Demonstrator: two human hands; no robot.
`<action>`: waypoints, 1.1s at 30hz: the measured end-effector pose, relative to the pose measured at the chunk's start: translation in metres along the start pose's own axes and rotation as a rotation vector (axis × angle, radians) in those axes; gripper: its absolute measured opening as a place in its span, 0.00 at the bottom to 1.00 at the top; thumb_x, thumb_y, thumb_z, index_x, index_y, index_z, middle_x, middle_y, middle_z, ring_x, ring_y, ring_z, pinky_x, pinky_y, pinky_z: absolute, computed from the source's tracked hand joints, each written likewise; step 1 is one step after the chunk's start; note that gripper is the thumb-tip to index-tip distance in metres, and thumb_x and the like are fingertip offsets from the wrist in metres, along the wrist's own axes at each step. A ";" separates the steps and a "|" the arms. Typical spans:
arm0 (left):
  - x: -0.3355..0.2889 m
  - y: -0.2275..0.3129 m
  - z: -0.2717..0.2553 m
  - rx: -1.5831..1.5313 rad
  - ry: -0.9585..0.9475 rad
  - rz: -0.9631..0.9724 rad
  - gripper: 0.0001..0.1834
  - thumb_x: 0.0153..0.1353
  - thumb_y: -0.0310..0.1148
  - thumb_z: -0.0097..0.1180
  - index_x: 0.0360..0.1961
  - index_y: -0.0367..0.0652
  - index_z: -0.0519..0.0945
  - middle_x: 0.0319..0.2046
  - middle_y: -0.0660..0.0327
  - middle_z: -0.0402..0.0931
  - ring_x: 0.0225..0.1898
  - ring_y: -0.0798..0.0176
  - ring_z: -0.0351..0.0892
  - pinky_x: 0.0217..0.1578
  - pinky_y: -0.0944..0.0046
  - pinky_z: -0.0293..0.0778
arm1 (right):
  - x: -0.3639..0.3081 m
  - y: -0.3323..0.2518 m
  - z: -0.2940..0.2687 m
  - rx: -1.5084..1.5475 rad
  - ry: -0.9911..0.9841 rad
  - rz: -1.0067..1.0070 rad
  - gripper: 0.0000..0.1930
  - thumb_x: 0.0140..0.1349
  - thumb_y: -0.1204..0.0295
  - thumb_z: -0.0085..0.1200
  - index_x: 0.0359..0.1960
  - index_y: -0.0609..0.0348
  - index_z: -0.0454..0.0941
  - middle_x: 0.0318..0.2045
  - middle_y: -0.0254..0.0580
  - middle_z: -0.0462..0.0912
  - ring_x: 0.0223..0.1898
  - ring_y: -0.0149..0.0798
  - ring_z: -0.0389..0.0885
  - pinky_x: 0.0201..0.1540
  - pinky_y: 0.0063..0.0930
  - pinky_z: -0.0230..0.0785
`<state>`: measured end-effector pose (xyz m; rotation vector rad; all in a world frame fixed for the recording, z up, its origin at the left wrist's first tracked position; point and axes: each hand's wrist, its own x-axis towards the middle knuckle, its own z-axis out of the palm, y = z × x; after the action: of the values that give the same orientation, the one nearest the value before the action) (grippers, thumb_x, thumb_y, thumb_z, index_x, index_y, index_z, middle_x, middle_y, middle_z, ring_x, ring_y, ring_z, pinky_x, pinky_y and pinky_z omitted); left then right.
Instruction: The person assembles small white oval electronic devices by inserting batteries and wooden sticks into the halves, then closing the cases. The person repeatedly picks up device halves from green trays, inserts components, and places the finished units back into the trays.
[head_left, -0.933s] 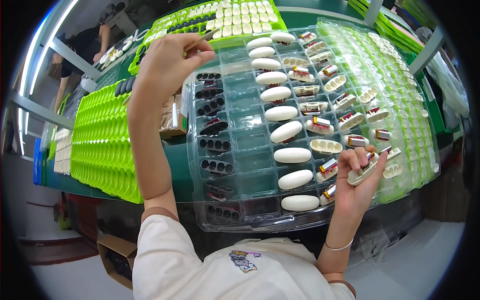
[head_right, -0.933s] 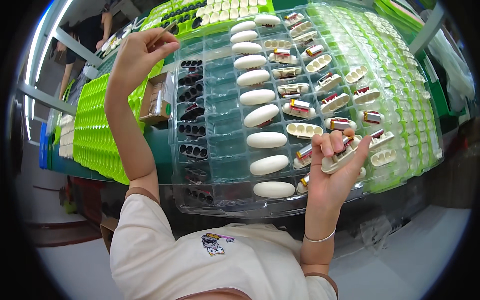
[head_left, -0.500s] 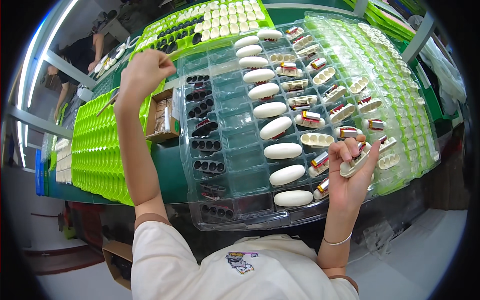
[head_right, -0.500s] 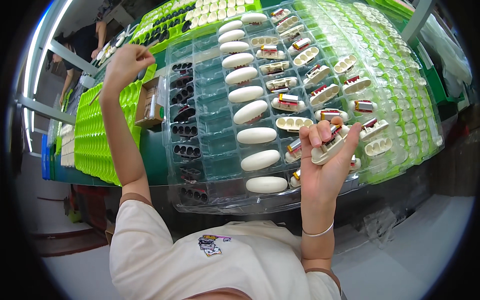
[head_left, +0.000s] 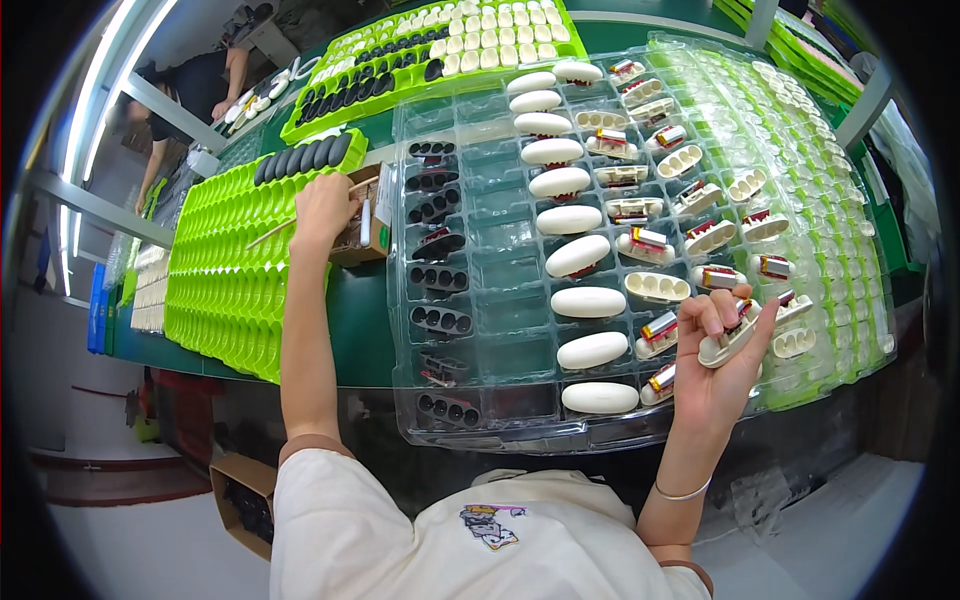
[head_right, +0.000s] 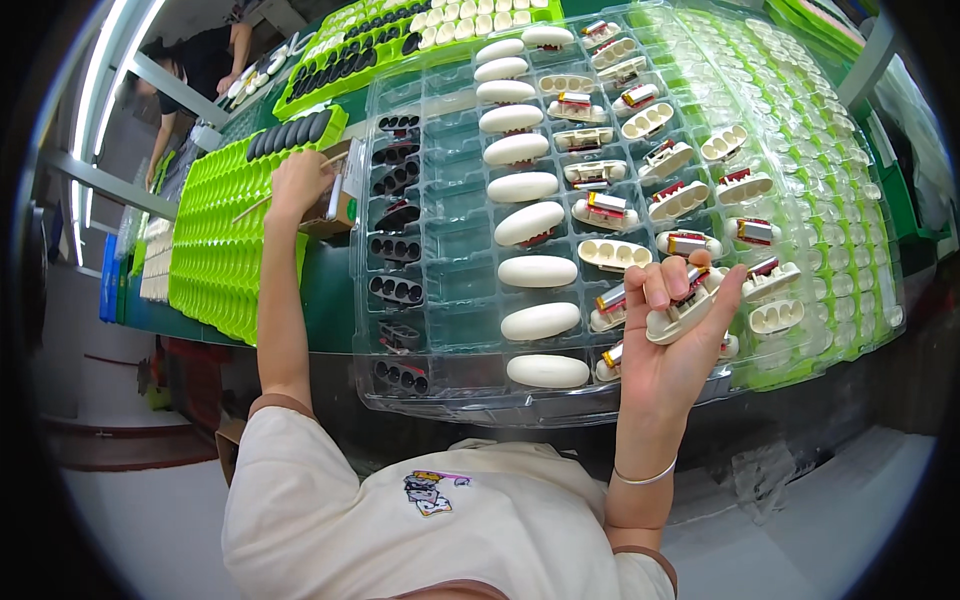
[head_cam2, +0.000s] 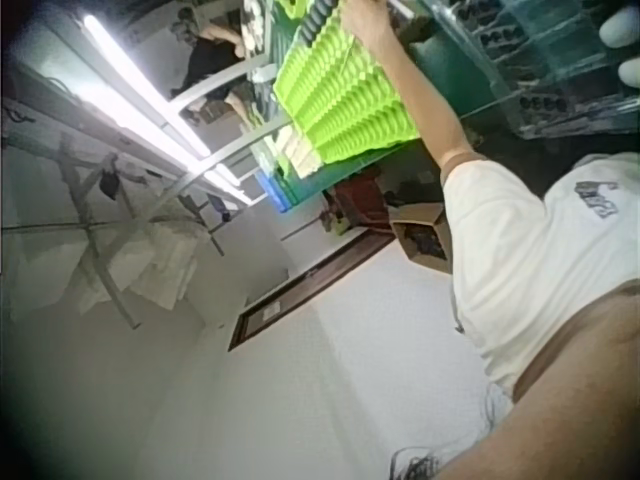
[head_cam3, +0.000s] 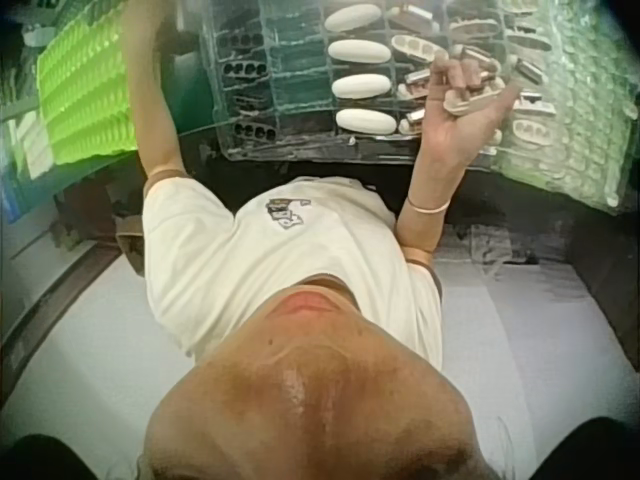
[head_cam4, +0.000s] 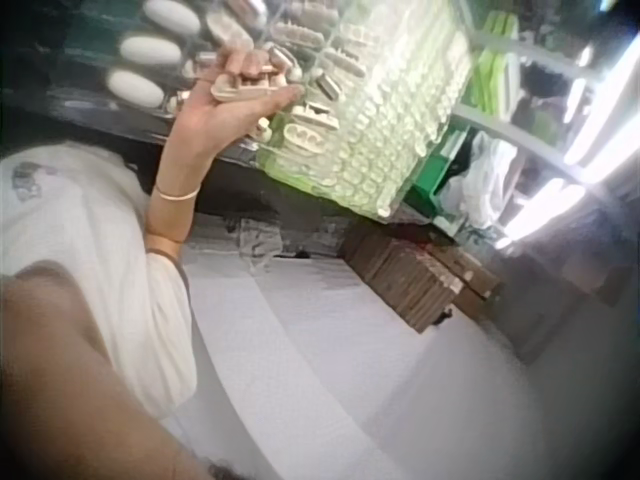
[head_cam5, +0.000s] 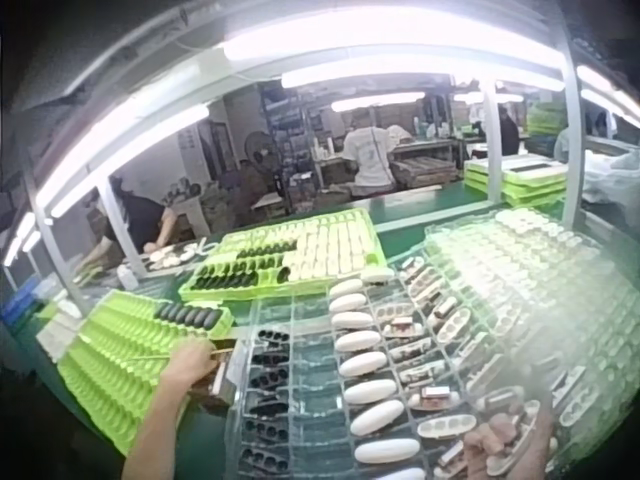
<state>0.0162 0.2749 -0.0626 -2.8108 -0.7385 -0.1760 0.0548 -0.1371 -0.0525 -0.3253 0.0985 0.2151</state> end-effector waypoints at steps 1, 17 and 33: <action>-0.002 0.005 -0.003 0.007 0.006 0.020 0.05 0.41 0.32 0.55 0.21 0.44 0.78 0.22 0.52 0.75 0.27 0.51 0.76 0.28 0.55 0.71 | -0.001 0.000 0.000 0.000 0.006 0.000 0.15 0.60 0.56 0.41 0.31 0.56 0.65 0.16 0.31 0.60 0.19 0.26 0.58 0.36 0.25 0.60; 0.007 -0.011 -0.014 -0.028 -0.054 0.227 0.09 0.43 0.35 0.54 0.28 0.47 0.78 0.22 0.56 0.75 0.29 0.54 0.75 0.30 0.57 0.69 | -0.005 -0.003 0.003 0.010 0.013 -0.005 0.15 0.60 0.57 0.42 0.31 0.57 0.65 0.16 0.31 0.60 0.18 0.26 0.58 0.35 0.23 0.60; 0.009 -0.017 -0.009 -0.036 0.082 0.376 0.07 0.42 0.33 0.52 0.23 0.43 0.73 0.19 0.53 0.73 0.25 0.51 0.73 0.26 0.54 0.68 | -0.003 0.003 0.008 0.056 -0.034 0.042 0.13 0.59 0.60 0.44 0.31 0.59 0.65 0.17 0.32 0.60 0.18 0.26 0.58 0.34 0.22 0.60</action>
<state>0.0155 0.2910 -0.0487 -2.8921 -0.1826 -0.2374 0.0515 -0.1320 -0.0457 -0.2634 0.0780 0.2591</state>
